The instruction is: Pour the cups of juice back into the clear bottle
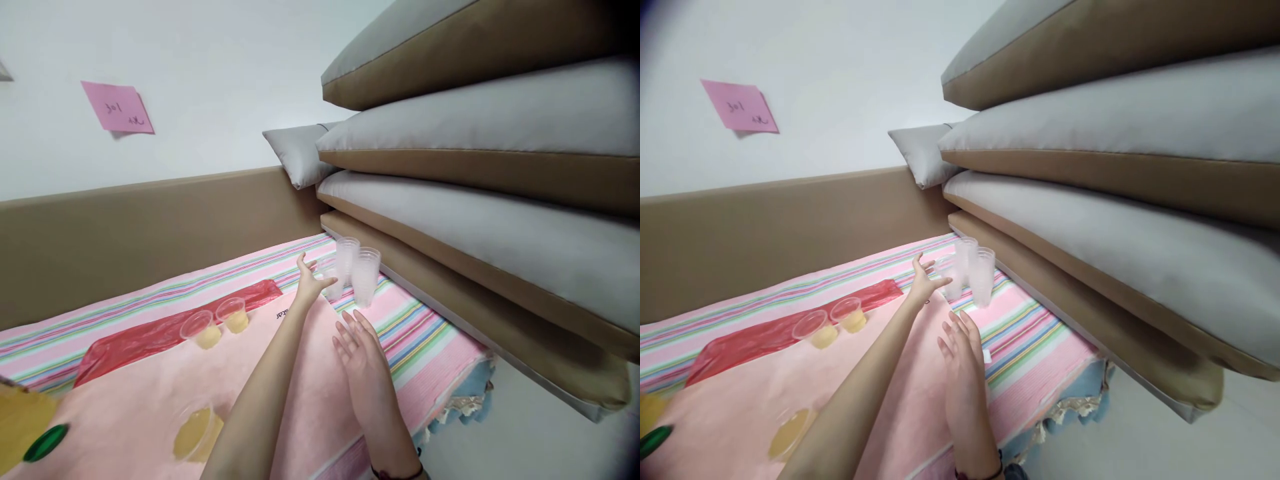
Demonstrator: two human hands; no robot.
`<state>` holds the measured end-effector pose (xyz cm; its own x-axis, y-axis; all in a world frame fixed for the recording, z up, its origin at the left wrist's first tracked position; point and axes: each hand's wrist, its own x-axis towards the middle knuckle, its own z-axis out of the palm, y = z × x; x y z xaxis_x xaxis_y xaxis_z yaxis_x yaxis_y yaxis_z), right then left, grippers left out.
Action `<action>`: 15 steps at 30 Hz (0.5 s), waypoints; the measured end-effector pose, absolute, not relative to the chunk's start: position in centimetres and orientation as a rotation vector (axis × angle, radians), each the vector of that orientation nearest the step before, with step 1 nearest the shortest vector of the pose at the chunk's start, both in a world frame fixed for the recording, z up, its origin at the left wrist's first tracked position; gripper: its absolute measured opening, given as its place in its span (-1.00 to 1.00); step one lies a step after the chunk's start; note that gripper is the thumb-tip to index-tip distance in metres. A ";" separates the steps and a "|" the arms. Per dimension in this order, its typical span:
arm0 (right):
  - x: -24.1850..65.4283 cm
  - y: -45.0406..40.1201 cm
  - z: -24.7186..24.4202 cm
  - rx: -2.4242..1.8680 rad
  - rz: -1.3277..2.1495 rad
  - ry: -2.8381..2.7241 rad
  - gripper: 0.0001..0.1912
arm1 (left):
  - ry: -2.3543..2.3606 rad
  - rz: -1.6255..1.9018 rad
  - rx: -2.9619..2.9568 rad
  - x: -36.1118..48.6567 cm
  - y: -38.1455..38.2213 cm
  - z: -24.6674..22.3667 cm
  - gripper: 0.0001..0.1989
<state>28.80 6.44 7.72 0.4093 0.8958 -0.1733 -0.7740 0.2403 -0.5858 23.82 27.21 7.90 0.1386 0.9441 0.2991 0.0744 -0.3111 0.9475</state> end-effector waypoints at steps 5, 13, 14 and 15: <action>28.5 6.7 5.8 -0.581 1.146 -0.307 -0.56 | 0.999 1.262 1.609 24.0 27.1 8.4 0.20; 28.4 6.7 5.4 -0.523 1.149 -0.338 -0.50 | 0.989 1.283 1.633 25.1 28.1 8.7 0.11; 28.5 6.7 5.4 -0.525 1.146 -0.336 -0.49 | 0.996 1.272 1.641 25.1 28.2 8.8 0.12; 28.5 6.7 5.4 -0.532 1.143 -0.333 -0.49 | 1.004 1.260 1.648 25.1 28.3 8.7 0.13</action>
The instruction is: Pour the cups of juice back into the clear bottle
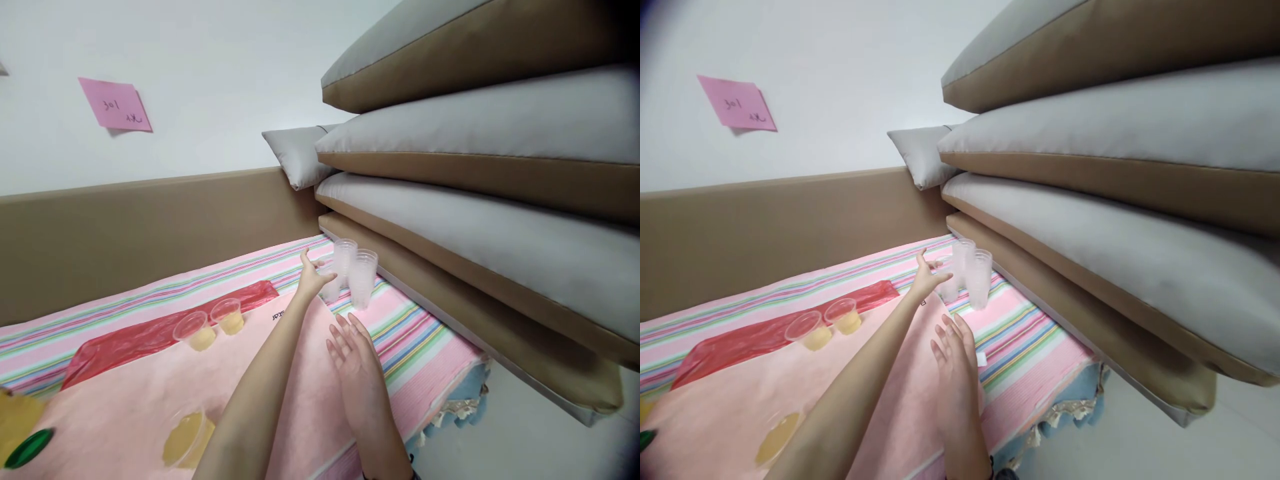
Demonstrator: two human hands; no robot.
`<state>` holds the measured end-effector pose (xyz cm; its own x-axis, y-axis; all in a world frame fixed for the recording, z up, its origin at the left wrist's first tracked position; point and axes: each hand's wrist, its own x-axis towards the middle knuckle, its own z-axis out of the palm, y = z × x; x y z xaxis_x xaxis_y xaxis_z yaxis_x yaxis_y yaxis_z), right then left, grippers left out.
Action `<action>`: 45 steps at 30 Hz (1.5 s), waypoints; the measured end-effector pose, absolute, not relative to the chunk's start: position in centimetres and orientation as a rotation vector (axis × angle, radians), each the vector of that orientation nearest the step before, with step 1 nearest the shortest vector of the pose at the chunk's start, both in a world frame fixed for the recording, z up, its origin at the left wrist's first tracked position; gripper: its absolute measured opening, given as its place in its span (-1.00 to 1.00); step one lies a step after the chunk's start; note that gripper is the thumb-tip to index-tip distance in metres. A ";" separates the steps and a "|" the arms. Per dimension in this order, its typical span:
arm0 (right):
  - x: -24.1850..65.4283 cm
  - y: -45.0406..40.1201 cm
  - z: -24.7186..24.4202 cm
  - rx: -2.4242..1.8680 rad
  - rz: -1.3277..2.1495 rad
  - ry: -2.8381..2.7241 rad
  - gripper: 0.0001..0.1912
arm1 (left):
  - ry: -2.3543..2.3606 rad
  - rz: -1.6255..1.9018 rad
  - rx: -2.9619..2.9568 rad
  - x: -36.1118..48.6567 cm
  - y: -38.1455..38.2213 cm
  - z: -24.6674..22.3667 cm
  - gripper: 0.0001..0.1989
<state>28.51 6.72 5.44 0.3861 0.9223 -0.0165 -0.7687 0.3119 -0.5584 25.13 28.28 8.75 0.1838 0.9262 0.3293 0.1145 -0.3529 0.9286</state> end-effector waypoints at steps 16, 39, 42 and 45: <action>28.3 6.6 5.4 -0.509 1.148 -0.326 -0.46 | 1.063 1.245 1.786 25.0 27.4 9.0 -0.12; 28.2 6.2 6.6 -0.621 1.222 -0.289 -0.49 | 1.376 0.969 2.224 13.2 27.6 15.1 -0.47; 27.3 6.2 7.8 -0.706 1.220 -0.263 -0.51 | 1.514 0.782 2.291 6.9 26.6 15.5 -0.61; 25.9 6.3 8.9 -0.751 1.248 -0.253 -0.50 | 1.624 0.549 2.302 2.7 25.6 15.5 -0.55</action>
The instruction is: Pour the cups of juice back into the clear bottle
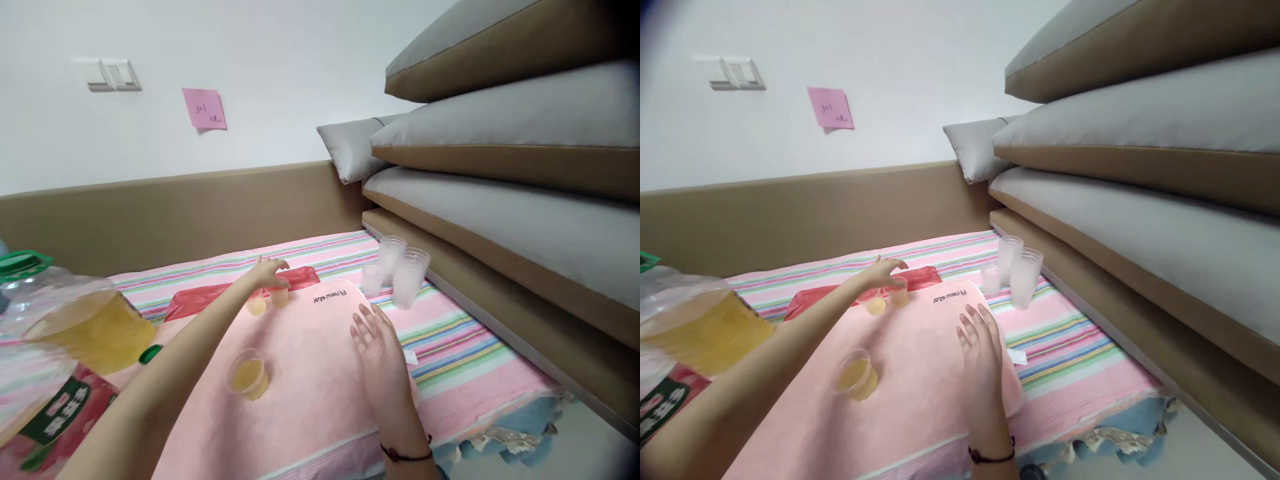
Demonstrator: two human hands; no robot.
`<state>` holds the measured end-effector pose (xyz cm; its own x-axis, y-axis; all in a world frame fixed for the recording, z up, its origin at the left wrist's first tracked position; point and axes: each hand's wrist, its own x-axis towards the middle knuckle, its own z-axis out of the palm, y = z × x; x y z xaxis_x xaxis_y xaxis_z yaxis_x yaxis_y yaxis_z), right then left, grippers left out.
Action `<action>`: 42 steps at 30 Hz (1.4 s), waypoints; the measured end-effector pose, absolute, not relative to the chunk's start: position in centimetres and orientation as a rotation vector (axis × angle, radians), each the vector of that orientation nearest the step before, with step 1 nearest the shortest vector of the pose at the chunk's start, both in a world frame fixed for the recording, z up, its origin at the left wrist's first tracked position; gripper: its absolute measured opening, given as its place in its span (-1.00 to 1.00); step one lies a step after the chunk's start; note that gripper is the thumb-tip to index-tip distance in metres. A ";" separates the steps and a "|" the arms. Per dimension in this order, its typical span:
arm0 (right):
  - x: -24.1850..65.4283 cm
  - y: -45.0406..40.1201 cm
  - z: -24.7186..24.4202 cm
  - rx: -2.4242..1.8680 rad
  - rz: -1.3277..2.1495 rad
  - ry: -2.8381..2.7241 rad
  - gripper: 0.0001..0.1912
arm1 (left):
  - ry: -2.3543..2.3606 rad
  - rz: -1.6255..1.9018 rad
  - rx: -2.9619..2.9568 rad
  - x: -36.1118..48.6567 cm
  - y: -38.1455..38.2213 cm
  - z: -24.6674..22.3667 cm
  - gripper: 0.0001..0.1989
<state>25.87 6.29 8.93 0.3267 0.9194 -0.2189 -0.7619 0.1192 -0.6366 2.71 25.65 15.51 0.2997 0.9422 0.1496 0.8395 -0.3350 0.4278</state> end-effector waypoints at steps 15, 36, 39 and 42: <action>21.2 6.9 8.5 -0.820 1.325 -0.491 -0.49 | 1.575 0.399 2.392 2.4 23.6 16.7 -0.26; 18.0 6.4 7.7 -0.832 1.166 -1.109 -0.46 | 1.093 0.229 2.556 3.9 10.5 23.7 -0.07; 18.0 6.3 7.7 -0.865 1.145 -1.058 -0.40 | 1.208 0.712 2.359 1.0 12.0 21.9 -0.16; 18.3 6.4 7.8 -0.889 1.114 -1.033 -0.38 | 1.510 1.231 1.903 -2.8 13.3 17.9 -0.35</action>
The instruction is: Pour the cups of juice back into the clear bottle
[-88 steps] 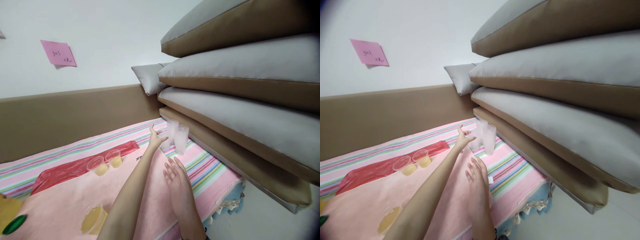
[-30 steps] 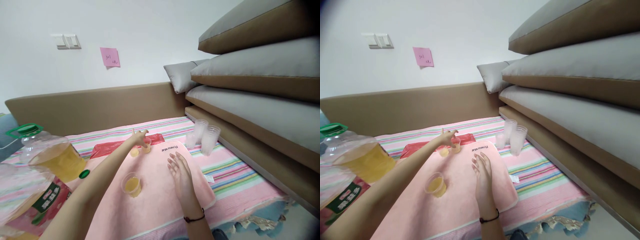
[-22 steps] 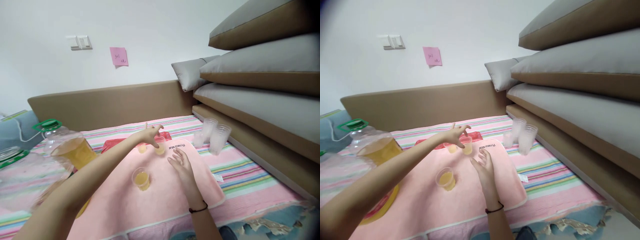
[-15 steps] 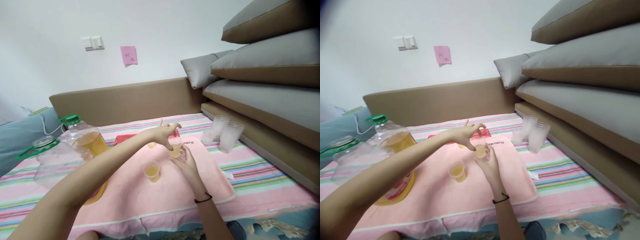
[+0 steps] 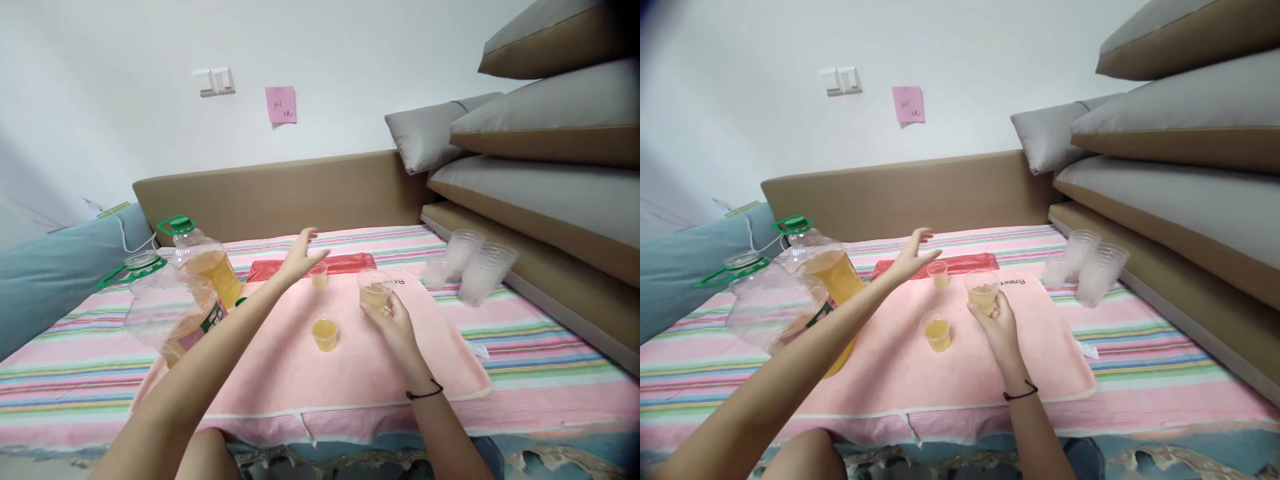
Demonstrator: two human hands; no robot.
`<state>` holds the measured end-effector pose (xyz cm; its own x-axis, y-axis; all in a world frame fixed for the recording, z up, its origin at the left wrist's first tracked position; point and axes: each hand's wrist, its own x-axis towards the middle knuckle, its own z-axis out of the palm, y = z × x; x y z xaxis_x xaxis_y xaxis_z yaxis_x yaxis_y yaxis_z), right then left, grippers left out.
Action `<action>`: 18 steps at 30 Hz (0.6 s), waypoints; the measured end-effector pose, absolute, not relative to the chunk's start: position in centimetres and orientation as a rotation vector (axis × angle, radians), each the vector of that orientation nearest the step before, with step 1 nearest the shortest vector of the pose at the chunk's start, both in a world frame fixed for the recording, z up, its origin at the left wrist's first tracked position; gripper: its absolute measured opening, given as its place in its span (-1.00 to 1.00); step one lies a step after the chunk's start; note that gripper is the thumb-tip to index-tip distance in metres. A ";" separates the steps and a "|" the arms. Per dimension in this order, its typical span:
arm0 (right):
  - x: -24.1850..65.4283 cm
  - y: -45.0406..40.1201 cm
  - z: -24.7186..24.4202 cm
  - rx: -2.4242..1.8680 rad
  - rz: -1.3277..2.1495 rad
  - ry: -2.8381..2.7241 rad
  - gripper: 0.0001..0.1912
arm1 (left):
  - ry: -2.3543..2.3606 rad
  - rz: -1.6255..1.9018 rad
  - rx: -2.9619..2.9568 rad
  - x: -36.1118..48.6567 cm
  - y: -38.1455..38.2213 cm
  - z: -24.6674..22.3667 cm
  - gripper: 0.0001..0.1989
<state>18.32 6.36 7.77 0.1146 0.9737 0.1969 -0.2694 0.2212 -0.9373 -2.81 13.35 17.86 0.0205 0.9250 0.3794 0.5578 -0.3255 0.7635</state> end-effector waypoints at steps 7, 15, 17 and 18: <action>18.8 6.7 8.3 -0.916 1.086 -1.006 -0.41 | 1.616 1.262 1.540 -7.2 15.0 7.3 -0.12; 18.5 7.5 8.4 -0.919 1.121 -0.959 -0.37 | 1.473 1.478 1.360 -4.5 20.0 3.3 -0.14; 18.4 7.7 8.4 -0.922 1.111 -0.962 -0.36 | 1.426 1.519 1.359 -4.2 20.3 3.3 -0.17; 18.4 7.8 8.3 -0.924 1.105 -0.967 -0.35 | 1.402 1.533 1.367 -4.1 20.1 3.5 -0.17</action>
